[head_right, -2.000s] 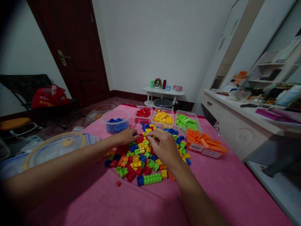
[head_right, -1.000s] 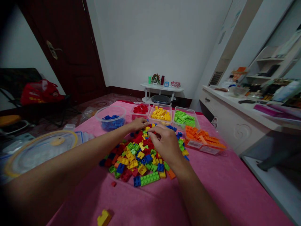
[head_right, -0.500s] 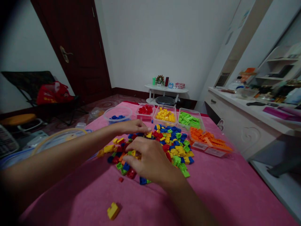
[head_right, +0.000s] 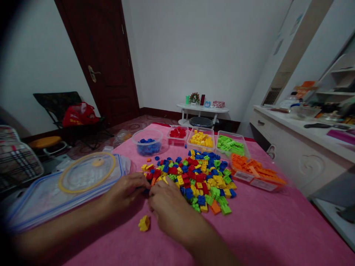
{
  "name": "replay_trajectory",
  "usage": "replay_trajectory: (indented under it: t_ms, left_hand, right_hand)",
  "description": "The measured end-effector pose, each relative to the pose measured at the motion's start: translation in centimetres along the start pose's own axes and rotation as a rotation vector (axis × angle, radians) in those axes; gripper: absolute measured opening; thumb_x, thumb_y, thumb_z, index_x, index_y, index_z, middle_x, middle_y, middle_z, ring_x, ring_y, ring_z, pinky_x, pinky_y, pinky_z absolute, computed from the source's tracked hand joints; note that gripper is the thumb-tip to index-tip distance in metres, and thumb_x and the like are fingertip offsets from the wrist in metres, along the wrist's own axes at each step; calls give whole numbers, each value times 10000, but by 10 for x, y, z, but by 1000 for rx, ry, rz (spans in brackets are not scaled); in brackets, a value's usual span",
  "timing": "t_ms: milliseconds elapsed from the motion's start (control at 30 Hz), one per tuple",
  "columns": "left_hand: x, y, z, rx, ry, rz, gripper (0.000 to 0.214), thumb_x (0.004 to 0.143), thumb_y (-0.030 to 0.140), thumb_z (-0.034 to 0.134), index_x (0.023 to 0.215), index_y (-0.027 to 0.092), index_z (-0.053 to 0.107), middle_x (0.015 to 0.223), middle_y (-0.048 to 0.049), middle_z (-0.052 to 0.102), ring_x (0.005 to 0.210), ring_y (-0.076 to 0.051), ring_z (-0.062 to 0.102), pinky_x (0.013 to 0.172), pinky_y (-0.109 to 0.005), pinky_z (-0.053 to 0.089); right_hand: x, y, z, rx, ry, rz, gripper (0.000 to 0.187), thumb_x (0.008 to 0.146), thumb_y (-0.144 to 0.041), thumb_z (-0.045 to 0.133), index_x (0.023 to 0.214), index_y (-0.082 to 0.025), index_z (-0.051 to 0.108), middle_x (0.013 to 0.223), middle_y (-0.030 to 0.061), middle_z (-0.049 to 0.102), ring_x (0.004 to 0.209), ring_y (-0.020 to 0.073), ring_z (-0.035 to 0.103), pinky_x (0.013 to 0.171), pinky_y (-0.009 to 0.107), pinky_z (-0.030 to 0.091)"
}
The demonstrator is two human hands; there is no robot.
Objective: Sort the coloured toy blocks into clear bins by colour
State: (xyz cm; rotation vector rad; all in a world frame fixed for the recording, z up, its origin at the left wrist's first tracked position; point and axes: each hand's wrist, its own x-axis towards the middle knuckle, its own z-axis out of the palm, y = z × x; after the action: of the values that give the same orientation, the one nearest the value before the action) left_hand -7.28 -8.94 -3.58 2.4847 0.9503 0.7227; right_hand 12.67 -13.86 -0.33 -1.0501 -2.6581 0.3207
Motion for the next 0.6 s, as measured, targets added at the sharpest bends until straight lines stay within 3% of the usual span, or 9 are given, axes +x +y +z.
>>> replay_trajectory:
  t_ms: [100, 167, 300, 433, 600]
  left_hand:
    - [-4, -2, 2, 110, 70, -2, 221, 879, 152, 462, 927, 195, 673, 901, -57, 610, 854, -156, 563, 764, -271, 466]
    - [-5, -3, 2, 194, 130, -18, 240, 881, 237, 507, 1081, 204, 634, 1088, -91, 578, 1012, -198, 543, 870, -327, 468]
    - [-10, -6, 9, 329, 109, -79, 540, 897, 407, 487, 1395, 226, 382, 1463, -130, 317, 1329, -276, 332, 1069, -447, 352]
    - [-8, -7, 25, 385, 37, -171, 600, 919, 492, 395, 1454, 243, 283, 1507, -121, 277, 1380, -297, 259, 1112, -518, 259]
    - [5, -3, 42, 351, 53, -223, 602, 925, 520, 350, 1450, 231, 290, 1498, -120, 312, 1389, -291, 250, 1124, -567, 172]
  right_hand:
    - [1, 7, -6, -51, 49, 62, 132, 840, -122, 559, 792, -184, 665, 905, 18, 642, 944, 146, 518, 918, 292, 334]
    - [1, 10, -12, -76, 73, 107, 124, 827, -127, 568, 770, -186, 661, 887, 16, 641, 915, 148, 523, 883, 292, 351]
    - [-2, 16, -29, -92, 107, 194, 61, 793, -176, 620, 790, -202, 675, 899, 21, 644, 930, 167, 539, 883, 305, 362]
    - [-11, 27, -41, -131, 88, 319, 172, 742, -250, 682, 909, -212, 681, 983, 48, 641, 938, 205, 562, 830, 319, 396]
    - [-21, 45, -47, -147, 67, 451, 239, 729, -266, 681, 964, -224, 669, 992, 52, 654, 920, 223, 597, 772, 311, 411]
